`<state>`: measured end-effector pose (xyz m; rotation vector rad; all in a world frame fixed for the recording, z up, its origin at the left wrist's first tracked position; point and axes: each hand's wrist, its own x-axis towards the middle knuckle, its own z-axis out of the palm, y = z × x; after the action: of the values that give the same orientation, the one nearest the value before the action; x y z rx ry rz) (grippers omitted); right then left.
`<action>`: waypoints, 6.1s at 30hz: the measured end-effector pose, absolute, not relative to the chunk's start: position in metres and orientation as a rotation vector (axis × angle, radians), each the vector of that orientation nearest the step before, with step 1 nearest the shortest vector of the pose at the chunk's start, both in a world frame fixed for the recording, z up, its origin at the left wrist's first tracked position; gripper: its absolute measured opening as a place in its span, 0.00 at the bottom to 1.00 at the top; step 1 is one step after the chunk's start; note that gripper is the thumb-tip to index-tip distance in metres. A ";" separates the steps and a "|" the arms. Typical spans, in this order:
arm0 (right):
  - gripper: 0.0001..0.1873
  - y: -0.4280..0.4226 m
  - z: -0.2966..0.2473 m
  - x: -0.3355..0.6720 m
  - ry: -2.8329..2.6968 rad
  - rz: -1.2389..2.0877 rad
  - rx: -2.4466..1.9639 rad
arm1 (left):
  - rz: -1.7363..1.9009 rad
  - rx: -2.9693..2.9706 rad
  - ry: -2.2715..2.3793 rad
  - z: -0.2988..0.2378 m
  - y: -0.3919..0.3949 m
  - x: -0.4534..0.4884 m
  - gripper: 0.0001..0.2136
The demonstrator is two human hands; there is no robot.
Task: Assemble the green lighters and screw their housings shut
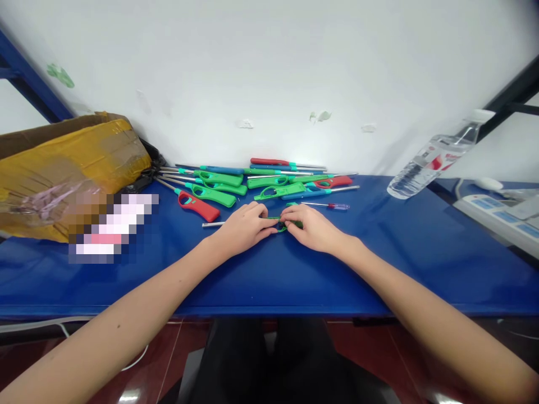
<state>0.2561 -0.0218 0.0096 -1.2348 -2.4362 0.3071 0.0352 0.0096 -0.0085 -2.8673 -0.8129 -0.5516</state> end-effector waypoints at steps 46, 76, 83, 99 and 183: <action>0.15 -0.021 0.009 0.260 -2.437 0.244 -1.217 | -0.603 -2.897 -0.878 -0.004 0.008 0.035 0.14; 0.16 -0.022 0.021 0.274 -2.493 0.143 -1.178 | -0.604 -2.996 -0.952 0.011 0.016 0.018 0.10; 0.17 -0.018 0.018 0.278 -2.475 0.124 -1.191 | -0.605 -3.019 -0.928 0.011 0.017 0.016 0.07; 0.16 -0.010 0.020 0.286 -2.417 0.097 -1.194 | -0.615 -3.014 -0.921 0.008 0.018 0.016 0.09; 0.17 -0.022 0.009 0.268 -2.609 -0.020 -1.034 | -0.512 -3.019 -0.876 0.001 0.018 0.025 0.11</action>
<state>0.2678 -0.0221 0.0089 -1.0345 -2.6089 -0.0203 0.0246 0.0180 0.0008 -3.0188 -0.8764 -0.5121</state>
